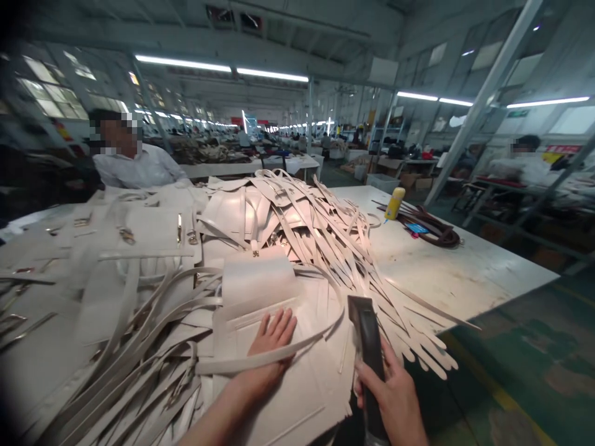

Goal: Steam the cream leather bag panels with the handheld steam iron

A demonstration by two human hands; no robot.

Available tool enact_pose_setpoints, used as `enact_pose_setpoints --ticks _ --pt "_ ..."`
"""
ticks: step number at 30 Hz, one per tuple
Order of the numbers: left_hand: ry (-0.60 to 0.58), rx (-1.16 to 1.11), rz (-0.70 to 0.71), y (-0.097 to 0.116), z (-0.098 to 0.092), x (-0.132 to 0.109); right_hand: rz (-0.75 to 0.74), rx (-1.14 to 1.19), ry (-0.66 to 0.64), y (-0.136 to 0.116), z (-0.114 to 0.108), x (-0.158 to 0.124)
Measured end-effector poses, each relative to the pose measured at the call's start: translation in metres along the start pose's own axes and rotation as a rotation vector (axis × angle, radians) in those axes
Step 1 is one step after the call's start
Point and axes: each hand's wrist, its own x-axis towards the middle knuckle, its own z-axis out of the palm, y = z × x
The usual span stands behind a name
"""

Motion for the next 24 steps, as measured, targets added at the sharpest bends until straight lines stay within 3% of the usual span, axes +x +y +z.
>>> enact_pose_setpoints --ticks 2,4,7,9,12,15,18,21,24 --pt "0.079 0.006 0.030 0.002 0.011 -0.012 -0.001 -0.025 -0.136 -0.012 0.002 0.009" --pt "0.171 0.011 0.067 0.002 0.021 -0.020 0.022 -0.038 -0.353 -0.021 0.013 0.021" --pt "0.260 -0.028 0.136 0.000 0.026 -0.025 0.055 -0.066 -0.610 -0.028 0.042 0.045" --pt "0.274 -0.091 0.155 0.001 0.022 -0.025 0.060 -0.099 -0.679 -0.030 0.065 0.058" --pt "0.274 -0.213 0.110 0.006 0.012 -0.024 -0.007 -0.116 -0.660 -0.033 0.085 0.064" --pt "0.304 -0.298 0.071 0.010 0.006 -0.023 -0.100 -0.076 -0.568 -0.035 0.083 0.052" --pt "0.355 -0.321 0.086 0.011 0.006 -0.022 -0.022 -0.114 -0.619 -0.033 0.074 0.040" --pt "0.411 -0.312 0.113 0.011 0.009 -0.022 0.053 -0.159 -0.701 -0.027 0.080 0.040" --pt "0.443 -0.295 0.117 0.011 0.013 -0.024 -0.047 -0.148 -0.599 -0.025 0.098 0.047"
